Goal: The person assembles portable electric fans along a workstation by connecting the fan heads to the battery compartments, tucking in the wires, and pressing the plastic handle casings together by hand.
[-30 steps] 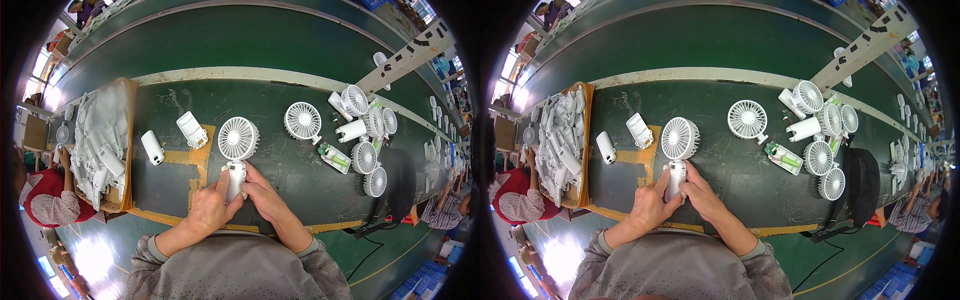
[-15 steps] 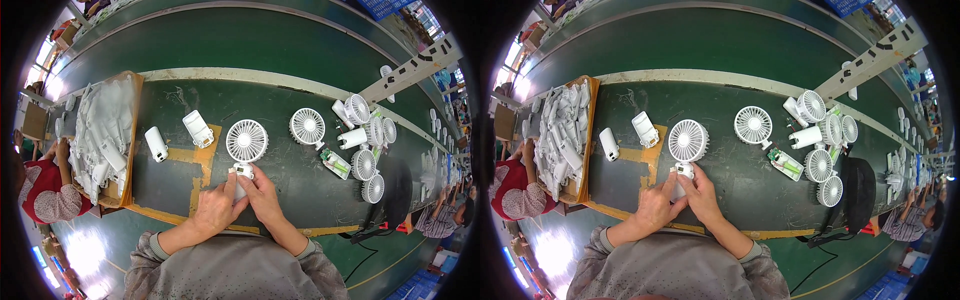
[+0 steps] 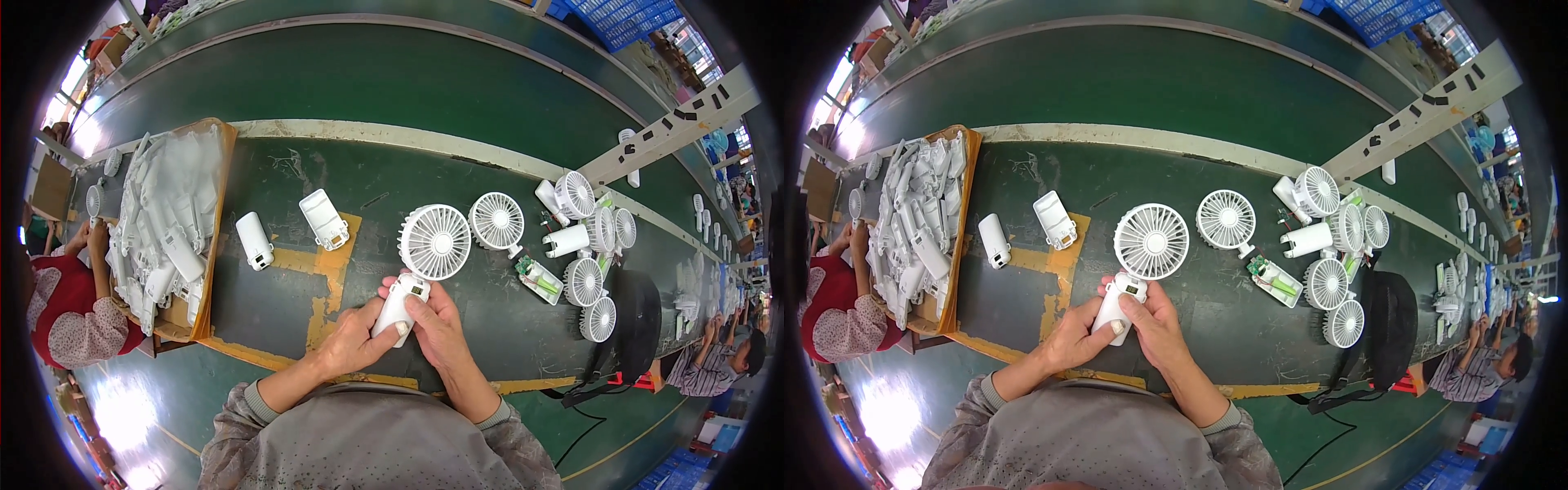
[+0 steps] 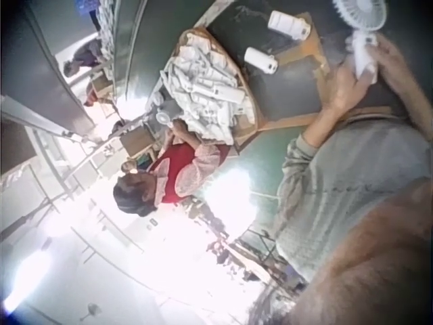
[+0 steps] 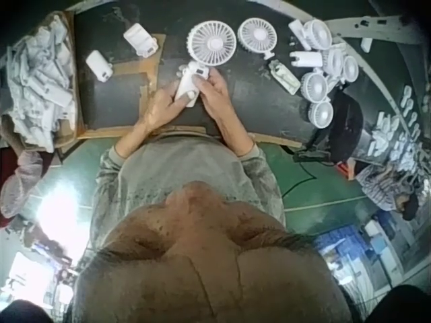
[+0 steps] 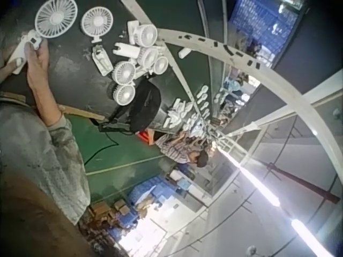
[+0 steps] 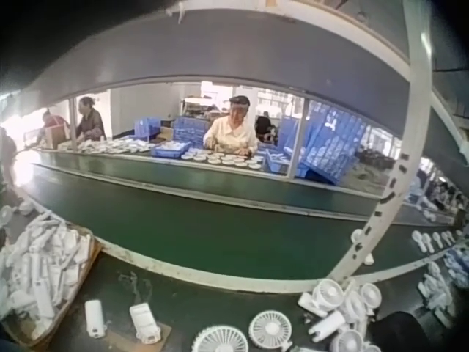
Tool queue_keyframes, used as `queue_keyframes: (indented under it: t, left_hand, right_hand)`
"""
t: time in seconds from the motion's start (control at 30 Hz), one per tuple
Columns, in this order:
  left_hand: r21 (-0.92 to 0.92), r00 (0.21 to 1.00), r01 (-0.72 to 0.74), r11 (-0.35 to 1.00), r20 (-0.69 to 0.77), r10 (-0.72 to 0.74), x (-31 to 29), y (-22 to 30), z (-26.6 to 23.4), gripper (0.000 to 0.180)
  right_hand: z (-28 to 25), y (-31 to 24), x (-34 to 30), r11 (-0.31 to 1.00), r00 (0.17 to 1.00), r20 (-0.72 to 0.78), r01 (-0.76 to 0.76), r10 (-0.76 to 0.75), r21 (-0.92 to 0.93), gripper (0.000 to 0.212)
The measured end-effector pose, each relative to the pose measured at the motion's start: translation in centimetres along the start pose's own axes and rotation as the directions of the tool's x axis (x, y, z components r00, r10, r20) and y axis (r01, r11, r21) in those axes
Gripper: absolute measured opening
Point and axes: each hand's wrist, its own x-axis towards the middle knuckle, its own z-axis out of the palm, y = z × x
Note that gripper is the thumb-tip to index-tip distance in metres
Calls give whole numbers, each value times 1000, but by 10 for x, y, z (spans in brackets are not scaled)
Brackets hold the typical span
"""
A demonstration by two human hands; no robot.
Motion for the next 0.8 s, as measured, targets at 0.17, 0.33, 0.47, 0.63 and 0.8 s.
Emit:
queue_keyframes:
  t: [0.17,0.33,0.47,0.63,0.8]
  left_hand:
    - [46,998,-69,997,-6,69,2,9,1,26]
    - [83,995,-91,992,-40,94,3,12,2,25]
    - [-164,993,112,980,46,-106,11,4,3,23]
    - [-471,983,142,870,-39,-181,43,10,-34,15]
    - [607,854,-63,792,-378,358,137,30,-98,28]
  right_hand:
    - [1,2,-4,993,998,-54,27,-21,111,37]
    - [-1,4,0,992,998,-64,27,-19,124,37]
    - [-5,-3,7,999,997,-81,-16,20,40,36]
    - [-17,-34,2,682,863,-173,236,-475,-692,32]
    - [-67,-82,0,-69,593,31,-42,-805,-997,39]
